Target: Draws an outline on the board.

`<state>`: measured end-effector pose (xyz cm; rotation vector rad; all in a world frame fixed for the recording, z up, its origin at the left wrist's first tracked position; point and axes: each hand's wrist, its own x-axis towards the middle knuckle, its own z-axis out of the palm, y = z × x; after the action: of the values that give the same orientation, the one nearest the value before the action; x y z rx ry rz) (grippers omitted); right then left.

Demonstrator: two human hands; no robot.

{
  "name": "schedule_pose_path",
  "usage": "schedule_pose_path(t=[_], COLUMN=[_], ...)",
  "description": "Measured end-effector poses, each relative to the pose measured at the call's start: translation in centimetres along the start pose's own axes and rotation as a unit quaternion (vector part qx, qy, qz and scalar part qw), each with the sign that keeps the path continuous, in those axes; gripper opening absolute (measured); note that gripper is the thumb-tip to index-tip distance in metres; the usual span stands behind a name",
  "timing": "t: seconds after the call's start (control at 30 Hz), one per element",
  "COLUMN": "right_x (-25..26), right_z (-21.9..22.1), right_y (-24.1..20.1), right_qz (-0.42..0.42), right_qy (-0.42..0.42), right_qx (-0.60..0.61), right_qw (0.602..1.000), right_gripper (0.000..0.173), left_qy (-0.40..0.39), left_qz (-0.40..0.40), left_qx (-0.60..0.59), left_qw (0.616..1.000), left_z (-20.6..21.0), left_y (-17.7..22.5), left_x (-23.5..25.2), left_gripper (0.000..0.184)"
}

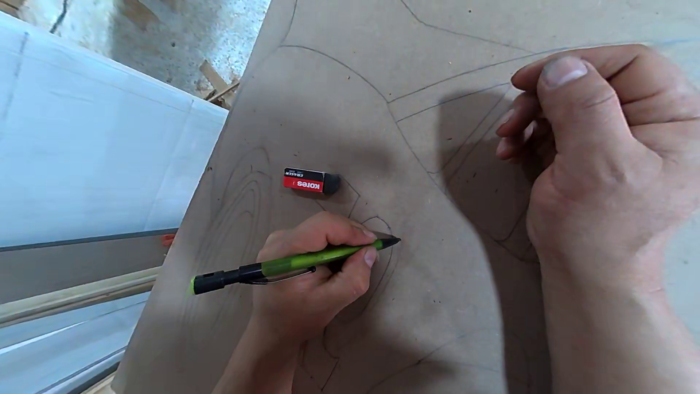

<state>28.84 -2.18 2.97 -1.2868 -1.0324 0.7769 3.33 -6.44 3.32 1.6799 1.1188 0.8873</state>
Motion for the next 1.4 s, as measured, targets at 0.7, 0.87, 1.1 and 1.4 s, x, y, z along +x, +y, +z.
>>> schedule_pose_path(t=[0.7,0.87,1.1,1.4], right_x=[0.0,0.0,0.0,0.0], right_z=[0.0,0.0,0.0,0.0], right_y=[0.1,0.2,0.1,0.2], right_qz=[-0.002,-0.006,-0.001,-0.006], right_qy=[-0.004,-0.005,-0.003,-0.004], right_qx=[-0.003,0.004,0.001,0.001], right_qw=[1.0,1.0,1.0,1.0], right_gripper=[0.018,0.018,0.018,0.018], left_qy=[0.021,0.059,0.04,0.057], left_qz=[-0.011,-0.018,-0.009,-0.015], left_qx=[0.004,-0.001,0.013,-0.003], left_qw=[1.0,0.998,0.999,0.998], left_z=[0.3,0.8,0.7,0.8], left_y=[0.1,0.3,0.2,0.1], left_x=[0.0,0.0,-0.2,-0.2], left_gripper=[0.011,0.012,0.011,0.013])
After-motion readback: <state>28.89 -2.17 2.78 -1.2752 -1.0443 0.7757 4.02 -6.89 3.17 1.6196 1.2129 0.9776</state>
